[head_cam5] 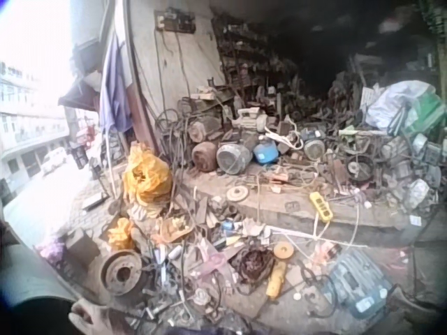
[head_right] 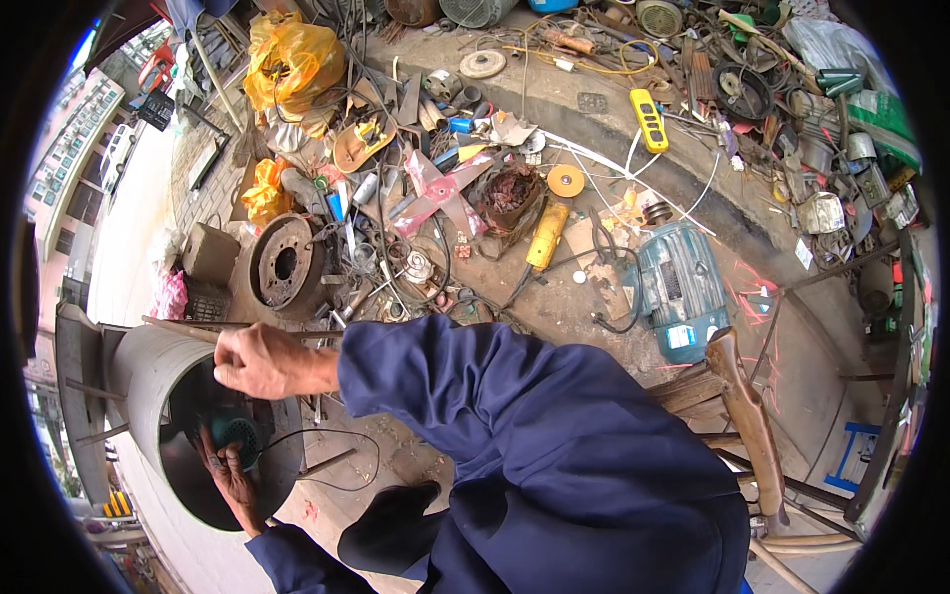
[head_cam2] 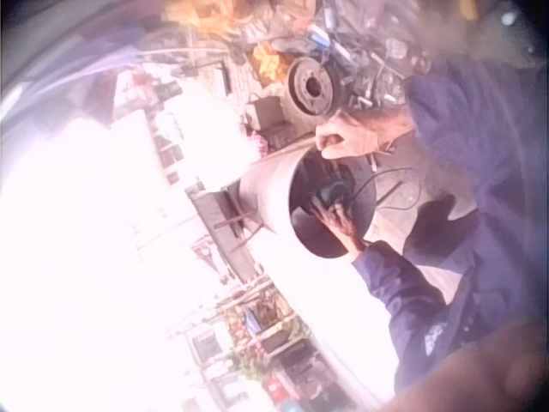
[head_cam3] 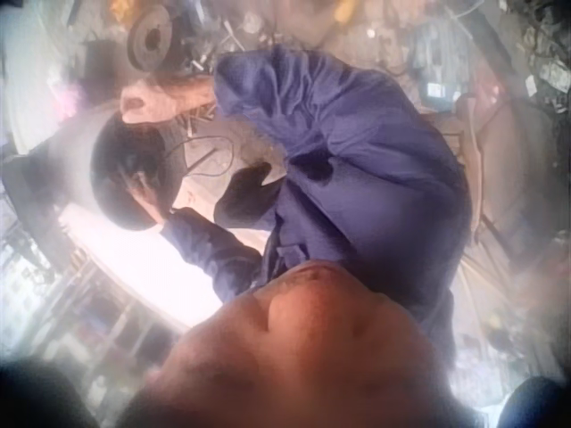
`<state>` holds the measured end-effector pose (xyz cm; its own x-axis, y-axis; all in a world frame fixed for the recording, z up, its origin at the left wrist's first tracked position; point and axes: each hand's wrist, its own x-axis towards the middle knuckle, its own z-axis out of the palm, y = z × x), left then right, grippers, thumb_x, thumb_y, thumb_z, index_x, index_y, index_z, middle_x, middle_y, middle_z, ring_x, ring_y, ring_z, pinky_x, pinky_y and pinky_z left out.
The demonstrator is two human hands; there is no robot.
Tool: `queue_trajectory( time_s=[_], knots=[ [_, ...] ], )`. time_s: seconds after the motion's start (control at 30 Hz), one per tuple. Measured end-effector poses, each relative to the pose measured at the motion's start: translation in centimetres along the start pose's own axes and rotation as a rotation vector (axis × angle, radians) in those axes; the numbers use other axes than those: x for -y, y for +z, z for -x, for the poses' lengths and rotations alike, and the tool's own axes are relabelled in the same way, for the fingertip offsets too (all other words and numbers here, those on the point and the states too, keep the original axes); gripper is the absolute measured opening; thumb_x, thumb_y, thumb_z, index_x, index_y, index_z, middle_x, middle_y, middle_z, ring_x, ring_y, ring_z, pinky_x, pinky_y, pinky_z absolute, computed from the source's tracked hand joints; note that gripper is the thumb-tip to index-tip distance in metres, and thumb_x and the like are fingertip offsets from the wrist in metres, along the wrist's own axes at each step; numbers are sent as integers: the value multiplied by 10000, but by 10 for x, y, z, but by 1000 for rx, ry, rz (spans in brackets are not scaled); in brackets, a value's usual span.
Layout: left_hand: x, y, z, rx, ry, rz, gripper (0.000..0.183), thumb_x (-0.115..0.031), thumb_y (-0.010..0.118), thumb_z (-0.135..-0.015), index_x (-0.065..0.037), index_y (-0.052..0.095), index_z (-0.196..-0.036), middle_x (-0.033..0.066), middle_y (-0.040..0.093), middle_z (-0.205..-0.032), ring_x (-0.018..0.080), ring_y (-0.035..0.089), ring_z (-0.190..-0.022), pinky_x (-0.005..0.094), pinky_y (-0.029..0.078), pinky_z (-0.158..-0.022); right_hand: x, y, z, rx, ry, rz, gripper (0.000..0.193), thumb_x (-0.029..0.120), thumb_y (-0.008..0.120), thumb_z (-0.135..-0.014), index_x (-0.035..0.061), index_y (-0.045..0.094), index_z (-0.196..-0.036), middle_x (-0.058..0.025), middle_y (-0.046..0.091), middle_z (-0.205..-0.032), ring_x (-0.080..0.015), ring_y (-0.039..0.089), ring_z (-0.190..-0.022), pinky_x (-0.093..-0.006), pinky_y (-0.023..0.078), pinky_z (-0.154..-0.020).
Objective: The person installs a teal electric motor into a large metal cone-shaped housing, then uses a yellow power strip to test the motor. After testing, they remove the motor, inspect its wiring, and reinstall it into the housing.
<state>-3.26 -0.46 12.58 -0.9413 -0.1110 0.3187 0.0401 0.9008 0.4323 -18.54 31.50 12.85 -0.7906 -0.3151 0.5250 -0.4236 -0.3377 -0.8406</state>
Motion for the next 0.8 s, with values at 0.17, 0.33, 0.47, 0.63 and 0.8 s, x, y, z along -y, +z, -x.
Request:
queue_trajectory(
  time_s=[0.17,0.33,0.47,0.63,0.8],
  knots=[
    [0,4,1,-58,34,-39,638,-480,531,-1097,-56,482,-1573,237,414,-1626,265,455,-1455,365,475,-1006,0,-320,-17,-743,125,629,257,256,665,-964,17,713,-1046,-132,776,-908,-239,750,-794,-374,588,-720],
    [-7,10,-5,-64,-100,123,655,-461,564,-1087,-65,451,-1597,212,273,-1701,197,635,-1142,328,513,-944,-11,-587,118,-1071,785,1362,603,291,706,-882,-104,555,-1312,-354,633,-1289,-487,641,-1205,-494,514,-1056],
    [-14,8,-5,-134,-106,29,575,-497,588,-1064,-47,649,-1416,181,389,-1668,346,427,-1491,412,394,-1157,-39,-709,241,-1188,1080,1745,610,442,759,-869,-24,602,-1230,-250,678,-1194,-433,686,-1124,-524,554,-980],
    [-18,1,-7,-90,-128,-67,523,-516,600,-1039,-49,773,-880,174,488,-1613,489,238,-1573,538,278,-1244,-55,-788,286,-977,1033,1622,676,417,829,-814,-76,604,-1217,-313,660,-1219,-473,661,-1139,-541,538,-984],
    [-21,1,-10,-93,-116,-65,470,-484,620,-1033,-60,786,-914,159,503,-1605,498,234,-1571,553,258,-1251,-50,-806,271,-937,1067,1608,626,337,805,-795,-78,622,-1226,-313,693,-1186,-458,680,-1138,-511,545,-983]
  ],
)
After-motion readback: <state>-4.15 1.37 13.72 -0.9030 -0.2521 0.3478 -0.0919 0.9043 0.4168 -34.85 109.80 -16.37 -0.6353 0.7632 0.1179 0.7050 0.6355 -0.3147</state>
